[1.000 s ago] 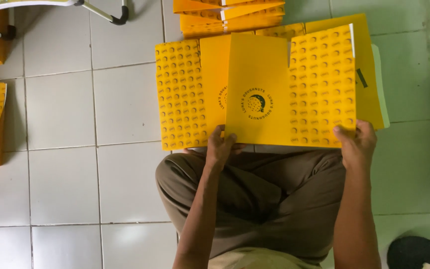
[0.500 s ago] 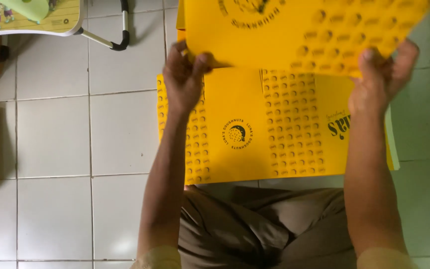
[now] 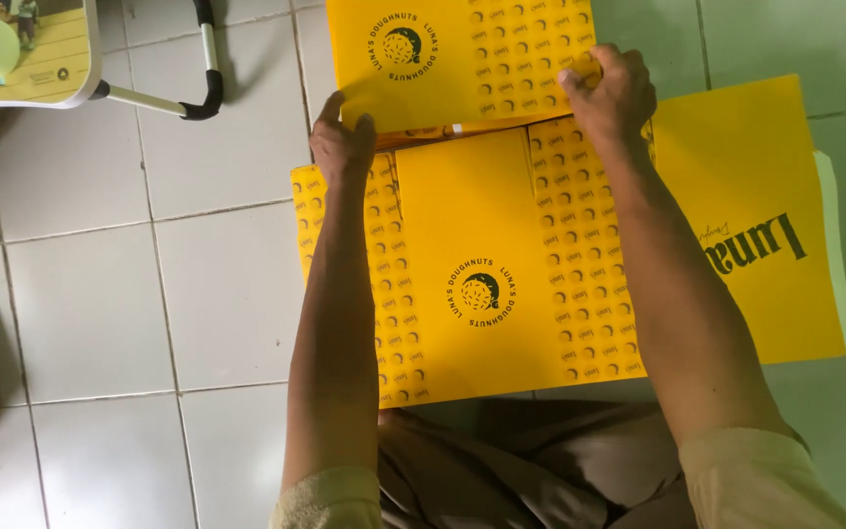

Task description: Folding flat cardboard sheets into boxes by creasing the edges and flaps.

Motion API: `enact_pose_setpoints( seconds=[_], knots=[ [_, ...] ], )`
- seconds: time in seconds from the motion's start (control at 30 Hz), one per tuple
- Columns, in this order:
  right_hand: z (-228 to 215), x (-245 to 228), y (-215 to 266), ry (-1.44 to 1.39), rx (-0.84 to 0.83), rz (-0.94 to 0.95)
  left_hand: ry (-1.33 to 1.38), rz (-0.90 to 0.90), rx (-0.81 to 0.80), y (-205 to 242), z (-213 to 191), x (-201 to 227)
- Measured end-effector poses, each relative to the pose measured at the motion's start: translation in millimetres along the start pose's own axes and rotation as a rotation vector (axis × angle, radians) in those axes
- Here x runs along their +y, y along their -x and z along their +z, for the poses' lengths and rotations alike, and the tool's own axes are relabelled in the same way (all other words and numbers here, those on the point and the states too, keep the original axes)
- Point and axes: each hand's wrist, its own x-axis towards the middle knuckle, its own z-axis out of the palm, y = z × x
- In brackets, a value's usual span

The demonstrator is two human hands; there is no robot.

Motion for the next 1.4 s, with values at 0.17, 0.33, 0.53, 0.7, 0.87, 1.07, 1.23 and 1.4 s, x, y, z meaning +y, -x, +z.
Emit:
enact_pose_setpoints(
  seconds=[0.17,0.33,0.53,0.7,0.87,1.07,1.23,1.4],
  knots=[
    [11.9,-6.2,-13.8,0.001,-0.005,-0.047,-0.03,0.014,-0.002,-5.6,3.3,-7.8],
    [-42.3,-39.1,-42.3,-0.53,-0.087,0.249,0.516,0.011,0.0,-7.7,-22.1,19.6],
    [-64.1,-58.9,-57.1,-0.697,-0.262,0.61,1.245,-0.288,-0.204,-10.0,-14.2,32.2],
    [-80.9,-73.0,-60.8,-0.933,-0.262,0.782,1.312,-0.299,-0.06,-4.3,-16.7,49.7],
    [-45.6,-42.1,-71.9,-1.009,-0.31,0.867,1.439,-0.247,-0.189,-6.2,-9.3,47.6],
    [-74.8,-57.8,-78.2,-0.922,-0.374,0.919,0.938,0.047,-0.448,6.4,21.9,41.1],
    [-65.9,-59.0,-85.7,-0.848,-0.464,0.738,0.655,0.126,-0.43,14.1,11.1,70.6],
    [-75.6,-72.1,-66.5,-0.72,-0.366,0.547,1.073,-0.304,-0.388,4.9,39.0,51.6]
  ],
)
